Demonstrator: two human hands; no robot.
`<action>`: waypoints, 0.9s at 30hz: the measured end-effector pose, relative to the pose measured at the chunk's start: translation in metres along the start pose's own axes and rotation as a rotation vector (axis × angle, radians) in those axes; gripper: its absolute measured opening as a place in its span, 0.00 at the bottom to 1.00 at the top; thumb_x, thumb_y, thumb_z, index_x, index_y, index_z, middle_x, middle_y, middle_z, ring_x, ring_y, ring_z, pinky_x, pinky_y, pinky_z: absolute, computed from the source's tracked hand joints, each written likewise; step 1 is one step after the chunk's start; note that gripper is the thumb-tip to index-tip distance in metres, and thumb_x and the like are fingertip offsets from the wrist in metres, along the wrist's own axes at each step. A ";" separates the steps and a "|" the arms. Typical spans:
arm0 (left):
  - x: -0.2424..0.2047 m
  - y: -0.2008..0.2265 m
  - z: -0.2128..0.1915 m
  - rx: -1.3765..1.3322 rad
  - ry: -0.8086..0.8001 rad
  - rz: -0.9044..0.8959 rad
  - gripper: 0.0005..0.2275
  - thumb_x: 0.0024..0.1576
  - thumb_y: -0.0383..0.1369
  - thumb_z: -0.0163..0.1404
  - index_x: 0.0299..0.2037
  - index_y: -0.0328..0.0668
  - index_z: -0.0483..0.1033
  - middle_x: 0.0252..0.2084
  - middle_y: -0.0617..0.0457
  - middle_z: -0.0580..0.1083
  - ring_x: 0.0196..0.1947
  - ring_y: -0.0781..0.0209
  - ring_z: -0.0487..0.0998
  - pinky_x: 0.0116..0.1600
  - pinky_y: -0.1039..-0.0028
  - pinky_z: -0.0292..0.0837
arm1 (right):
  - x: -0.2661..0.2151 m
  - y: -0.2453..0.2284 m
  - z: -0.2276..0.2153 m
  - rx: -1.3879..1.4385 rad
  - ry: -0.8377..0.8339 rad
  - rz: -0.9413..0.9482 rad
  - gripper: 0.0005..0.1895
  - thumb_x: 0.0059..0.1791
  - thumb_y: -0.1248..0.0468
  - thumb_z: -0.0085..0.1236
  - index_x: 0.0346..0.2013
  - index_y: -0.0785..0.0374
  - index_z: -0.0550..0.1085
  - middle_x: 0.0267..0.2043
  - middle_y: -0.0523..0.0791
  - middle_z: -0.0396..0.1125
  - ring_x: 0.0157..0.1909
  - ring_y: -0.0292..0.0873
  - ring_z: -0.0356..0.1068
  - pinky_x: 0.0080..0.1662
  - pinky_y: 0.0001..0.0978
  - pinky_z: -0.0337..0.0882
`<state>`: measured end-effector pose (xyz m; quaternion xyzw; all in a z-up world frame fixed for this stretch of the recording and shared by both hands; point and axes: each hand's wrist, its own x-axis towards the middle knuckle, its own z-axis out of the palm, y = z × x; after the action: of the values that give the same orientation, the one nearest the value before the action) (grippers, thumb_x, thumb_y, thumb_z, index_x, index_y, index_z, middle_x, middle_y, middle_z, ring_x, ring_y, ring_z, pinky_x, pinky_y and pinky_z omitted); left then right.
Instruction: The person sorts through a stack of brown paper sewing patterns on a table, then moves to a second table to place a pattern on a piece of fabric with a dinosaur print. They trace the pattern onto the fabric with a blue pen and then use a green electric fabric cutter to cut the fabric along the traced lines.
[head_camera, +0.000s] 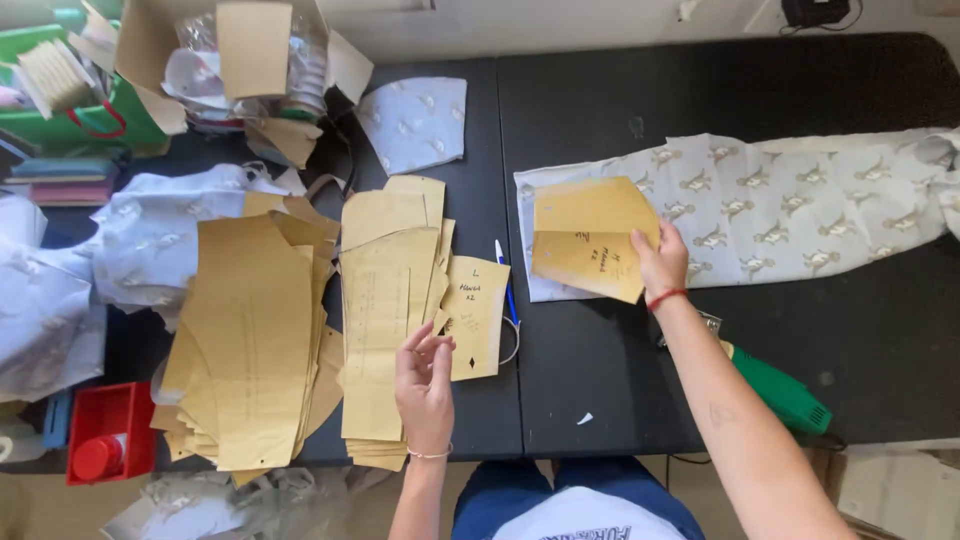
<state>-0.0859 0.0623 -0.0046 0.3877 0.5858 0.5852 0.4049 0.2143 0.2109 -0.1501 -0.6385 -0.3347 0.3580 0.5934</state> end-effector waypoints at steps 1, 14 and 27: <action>0.002 -0.001 -0.003 0.057 0.037 -0.098 0.11 0.51 0.29 0.43 0.44 0.39 0.66 0.33 0.51 0.73 0.37 0.64 0.75 0.42 0.79 0.72 | 0.011 -0.002 0.012 -0.129 -0.060 0.074 0.20 0.39 0.68 0.52 0.45 0.64 0.64 0.42 0.47 0.65 0.40 0.36 0.66 0.40 0.25 0.67; 0.002 -0.029 0.034 0.356 -0.239 -0.207 0.08 0.51 0.29 0.42 0.37 0.42 0.73 0.33 0.54 0.73 0.35 0.66 0.74 0.43 0.79 0.69 | 0.024 -0.030 0.020 -0.844 -0.255 -0.138 0.30 0.34 0.61 0.60 0.50 0.57 0.65 0.37 0.46 0.55 0.31 0.41 0.60 0.44 0.32 0.61; 0.087 -0.105 0.221 1.074 -0.342 0.462 0.34 0.37 0.40 0.58 0.55 0.46 0.58 0.62 0.42 0.50 0.62 0.48 0.50 0.60 0.47 0.43 | 0.048 0.023 -0.009 -0.682 -0.264 -0.283 0.27 0.34 0.67 0.64 0.47 0.57 0.69 0.35 0.47 0.57 0.28 0.43 0.66 0.30 0.24 0.67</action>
<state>0.0892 0.2241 -0.1084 0.7434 0.6265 0.2100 0.1036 0.2465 0.2456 -0.1758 -0.6950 -0.5927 0.2200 0.3425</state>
